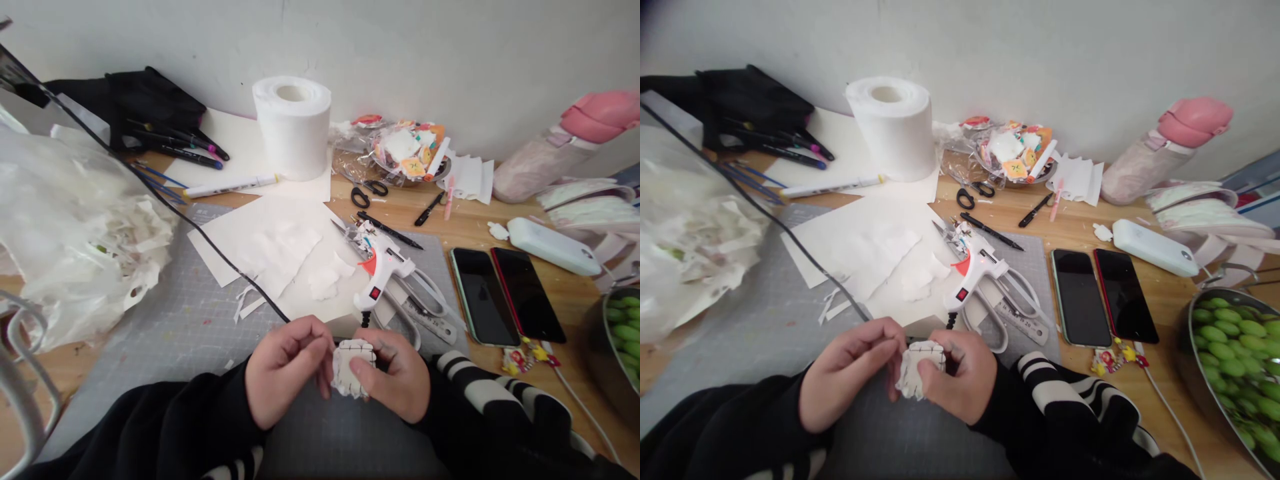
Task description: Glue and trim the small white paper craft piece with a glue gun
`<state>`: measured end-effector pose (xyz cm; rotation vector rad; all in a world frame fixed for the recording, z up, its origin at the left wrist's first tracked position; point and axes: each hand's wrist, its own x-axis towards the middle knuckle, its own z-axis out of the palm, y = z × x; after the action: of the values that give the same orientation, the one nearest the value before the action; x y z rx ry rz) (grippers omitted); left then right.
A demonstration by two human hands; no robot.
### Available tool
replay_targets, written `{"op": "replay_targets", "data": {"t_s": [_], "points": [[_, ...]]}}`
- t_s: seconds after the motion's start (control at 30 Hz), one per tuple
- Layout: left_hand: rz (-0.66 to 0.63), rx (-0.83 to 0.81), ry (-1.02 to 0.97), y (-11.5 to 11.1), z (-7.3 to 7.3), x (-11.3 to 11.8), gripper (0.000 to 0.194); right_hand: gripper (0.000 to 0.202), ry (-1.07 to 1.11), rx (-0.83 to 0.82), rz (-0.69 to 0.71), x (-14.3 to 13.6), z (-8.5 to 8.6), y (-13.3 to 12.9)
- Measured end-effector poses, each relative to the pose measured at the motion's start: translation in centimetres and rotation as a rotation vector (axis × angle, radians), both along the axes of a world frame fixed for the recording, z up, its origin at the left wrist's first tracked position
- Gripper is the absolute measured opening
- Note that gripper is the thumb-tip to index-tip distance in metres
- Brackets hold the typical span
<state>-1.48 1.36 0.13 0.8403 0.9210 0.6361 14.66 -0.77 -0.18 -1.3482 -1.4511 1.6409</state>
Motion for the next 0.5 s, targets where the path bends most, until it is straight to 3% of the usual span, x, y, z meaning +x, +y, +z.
{"op": "replay_targets", "data": {"t_s": [0.27, 0.37, 0.5], "points": [[0.203, 0.047, -0.079, 0.34, -0.02, -0.51, 0.016, 0.018, 0.059, -0.004, -0.059, -0.03, -0.4, -0.14], [0.164, 0.101, -0.023, 0.16, -0.09, -0.72, 0.024, 0.019, 0.093, -0.023, -0.076, -0.02, -0.17, -0.09], [0.006, 0.055, 0.081, -0.11, -0.13, -0.55, 0.033, 0.02, 0.112, -0.044, -0.075, 0.03, -0.01, 0.0]]}}
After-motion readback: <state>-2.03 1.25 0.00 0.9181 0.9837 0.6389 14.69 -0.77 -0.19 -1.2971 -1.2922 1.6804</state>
